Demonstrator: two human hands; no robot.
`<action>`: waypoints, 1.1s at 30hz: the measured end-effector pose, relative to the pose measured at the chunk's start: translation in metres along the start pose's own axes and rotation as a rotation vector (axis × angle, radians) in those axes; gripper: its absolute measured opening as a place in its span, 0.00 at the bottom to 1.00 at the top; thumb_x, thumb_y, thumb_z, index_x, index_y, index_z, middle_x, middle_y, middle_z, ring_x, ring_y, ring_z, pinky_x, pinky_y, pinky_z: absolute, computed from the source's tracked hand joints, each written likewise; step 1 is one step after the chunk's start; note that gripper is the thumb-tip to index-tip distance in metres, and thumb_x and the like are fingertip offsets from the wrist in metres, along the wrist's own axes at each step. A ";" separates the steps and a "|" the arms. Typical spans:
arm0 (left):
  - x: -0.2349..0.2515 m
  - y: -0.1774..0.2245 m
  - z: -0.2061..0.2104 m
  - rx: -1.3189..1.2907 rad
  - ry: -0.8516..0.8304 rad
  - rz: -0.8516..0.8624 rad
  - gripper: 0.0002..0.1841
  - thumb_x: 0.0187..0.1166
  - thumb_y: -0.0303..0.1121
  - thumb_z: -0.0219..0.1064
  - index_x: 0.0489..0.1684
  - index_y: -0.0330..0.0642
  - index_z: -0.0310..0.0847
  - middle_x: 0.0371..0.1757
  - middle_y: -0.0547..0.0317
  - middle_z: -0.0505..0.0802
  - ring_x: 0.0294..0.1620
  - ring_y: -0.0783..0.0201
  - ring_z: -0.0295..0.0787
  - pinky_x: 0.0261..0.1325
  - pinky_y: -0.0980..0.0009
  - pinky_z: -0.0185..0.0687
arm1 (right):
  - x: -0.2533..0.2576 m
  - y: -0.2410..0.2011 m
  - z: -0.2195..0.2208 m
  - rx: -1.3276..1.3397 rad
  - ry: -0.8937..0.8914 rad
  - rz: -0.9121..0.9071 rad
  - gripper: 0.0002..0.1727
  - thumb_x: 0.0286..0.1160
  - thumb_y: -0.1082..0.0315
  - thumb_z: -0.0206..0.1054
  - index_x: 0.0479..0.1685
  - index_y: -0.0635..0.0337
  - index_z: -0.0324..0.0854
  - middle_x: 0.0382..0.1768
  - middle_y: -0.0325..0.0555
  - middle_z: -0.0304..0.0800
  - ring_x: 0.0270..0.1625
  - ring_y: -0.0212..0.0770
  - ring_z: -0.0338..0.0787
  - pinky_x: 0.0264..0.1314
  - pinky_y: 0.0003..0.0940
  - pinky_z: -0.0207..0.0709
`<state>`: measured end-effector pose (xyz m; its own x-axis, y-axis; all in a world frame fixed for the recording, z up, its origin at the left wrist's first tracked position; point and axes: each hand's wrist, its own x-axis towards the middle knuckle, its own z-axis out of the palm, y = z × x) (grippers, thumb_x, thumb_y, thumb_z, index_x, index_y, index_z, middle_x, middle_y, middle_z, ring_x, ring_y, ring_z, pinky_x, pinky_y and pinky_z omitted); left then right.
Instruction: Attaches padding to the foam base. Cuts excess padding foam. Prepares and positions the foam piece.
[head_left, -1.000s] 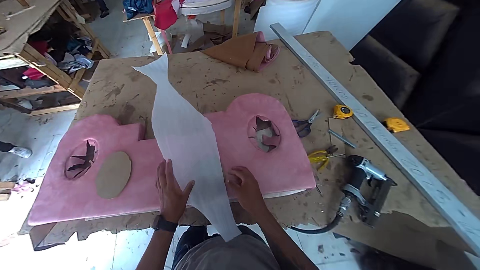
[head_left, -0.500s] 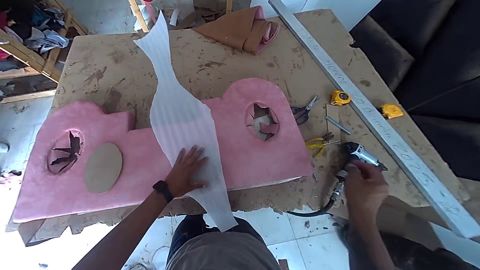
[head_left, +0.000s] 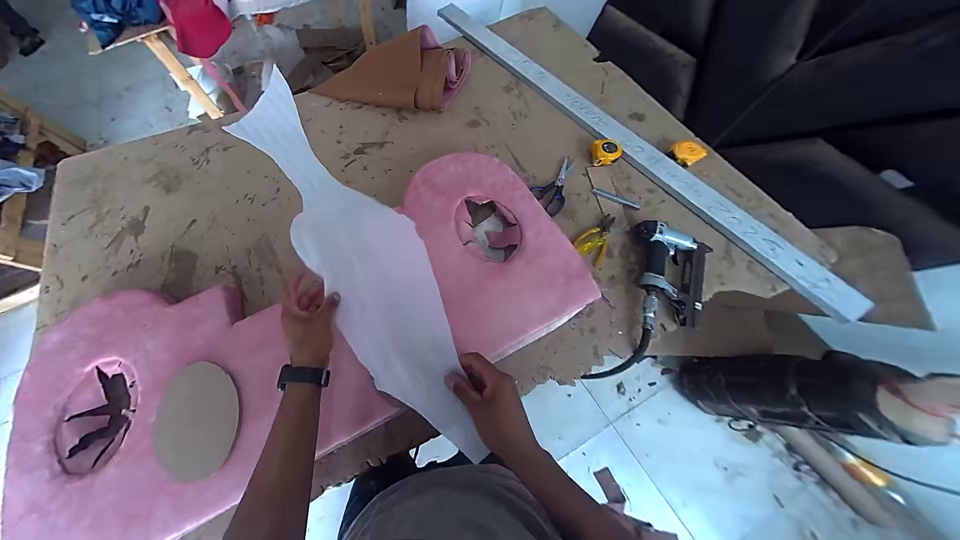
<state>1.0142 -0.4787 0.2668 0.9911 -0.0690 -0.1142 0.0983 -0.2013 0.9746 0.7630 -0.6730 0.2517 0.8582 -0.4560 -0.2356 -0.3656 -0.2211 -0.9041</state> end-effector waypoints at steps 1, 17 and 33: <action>0.003 0.008 0.002 -0.055 -0.068 0.075 0.43 0.70 0.22 0.77 0.89 0.53 0.62 0.60 0.52 0.93 0.53 0.55 0.94 0.57 0.53 0.93 | -0.012 -0.003 0.005 0.081 0.042 -0.010 0.13 0.78 0.56 0.74 0.55 0.50 0.86 0.38 0.30 0.95 0.37 0.29 0.94 0.42 0.31 0.93; -0.061 -0.059 0.031 1.030 -0.723 0.652 0.50 0.64 0.86 0.49 0.92 0.75 0.59 0.99 0.69 0.47 0.99 0.53 0.23 0.93 0.32 0.22 | -0.068 0.044 0.050 0.145 0.097 0.280 0.16 0.76 0.54 0.75 0.56 0.51 0.88 0.41 0.36 0.97 0.41 0.37 0.97 0.45 0.40 0.94; -0.031 -0.044 0.057 1.129 -0.841 0.623 0.73 0.34 0.93 0.62 0.95 0.64 0.54 0.97 0.71 0.52 0.99 0.54 0.27 0.94 0.33 0.23 | 0.195 0.131 -0.335 -0.616 0.698 0.455 0.40 0.68 0.44 0.74 0.75 0.62 0.75 0.75 0.81 0.69 0.73 0.83 0.73 0.66 0.85 0.67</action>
<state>0.9739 -0.5233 0.2165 0.4740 -0.8556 -0.2080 -0.8007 -0.5171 0.3024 0.7623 -1.0794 0.2070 0.2649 -0.9615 -0.0732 -0.8925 -0.2158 -0.3960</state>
